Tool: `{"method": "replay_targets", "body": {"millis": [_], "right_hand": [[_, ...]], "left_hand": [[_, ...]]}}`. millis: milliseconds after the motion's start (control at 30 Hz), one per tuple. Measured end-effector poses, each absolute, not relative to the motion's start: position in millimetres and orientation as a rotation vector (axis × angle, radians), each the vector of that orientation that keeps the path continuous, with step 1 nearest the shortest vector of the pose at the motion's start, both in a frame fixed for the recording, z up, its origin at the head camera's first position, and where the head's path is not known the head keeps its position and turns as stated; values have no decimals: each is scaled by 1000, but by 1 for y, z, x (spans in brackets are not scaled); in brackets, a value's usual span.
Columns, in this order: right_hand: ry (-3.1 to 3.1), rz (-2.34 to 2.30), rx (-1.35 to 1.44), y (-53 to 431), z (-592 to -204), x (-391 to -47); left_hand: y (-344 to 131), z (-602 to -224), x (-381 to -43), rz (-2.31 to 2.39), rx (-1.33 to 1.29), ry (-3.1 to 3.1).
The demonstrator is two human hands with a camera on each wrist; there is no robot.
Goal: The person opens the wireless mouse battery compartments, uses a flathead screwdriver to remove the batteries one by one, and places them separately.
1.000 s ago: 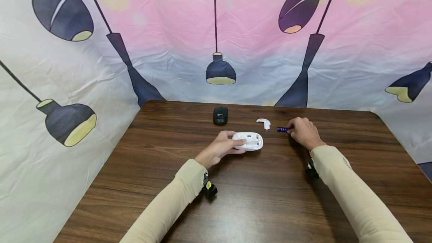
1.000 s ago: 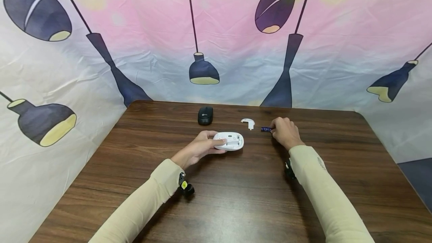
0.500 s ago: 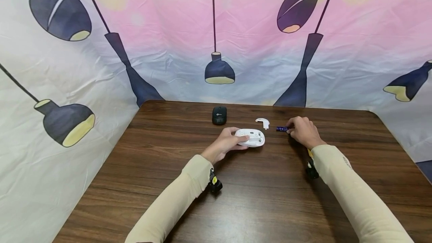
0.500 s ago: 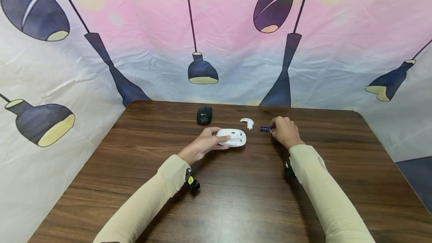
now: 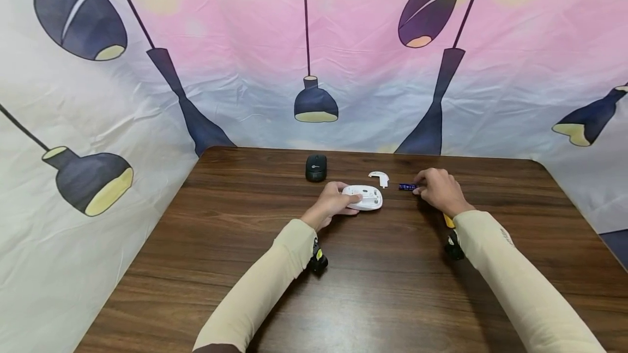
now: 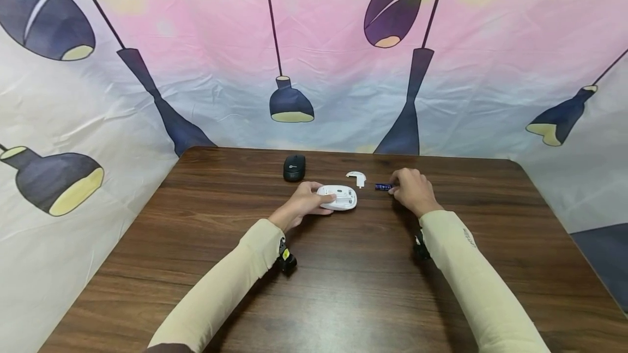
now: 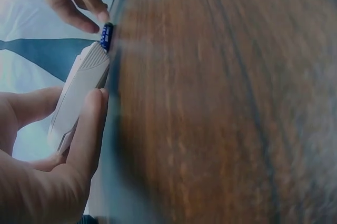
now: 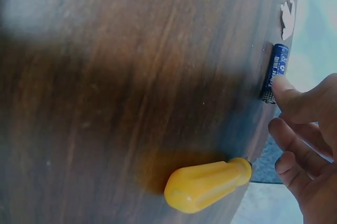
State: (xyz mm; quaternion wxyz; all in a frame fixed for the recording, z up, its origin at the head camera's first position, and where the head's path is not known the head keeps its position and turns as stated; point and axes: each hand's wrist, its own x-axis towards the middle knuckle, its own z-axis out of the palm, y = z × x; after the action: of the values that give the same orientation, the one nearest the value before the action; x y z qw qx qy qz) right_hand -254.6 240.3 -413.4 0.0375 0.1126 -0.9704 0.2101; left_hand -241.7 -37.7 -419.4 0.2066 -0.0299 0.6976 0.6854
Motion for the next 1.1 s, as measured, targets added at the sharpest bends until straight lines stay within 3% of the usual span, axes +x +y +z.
{"method": "replay_targets", "body": {"millis": [1100], "right_hand": [[-2881, 693, 385, 246, -400, -235]], "left_hand": [[-42, -425, -244, 1610, 63, 2396]]}}
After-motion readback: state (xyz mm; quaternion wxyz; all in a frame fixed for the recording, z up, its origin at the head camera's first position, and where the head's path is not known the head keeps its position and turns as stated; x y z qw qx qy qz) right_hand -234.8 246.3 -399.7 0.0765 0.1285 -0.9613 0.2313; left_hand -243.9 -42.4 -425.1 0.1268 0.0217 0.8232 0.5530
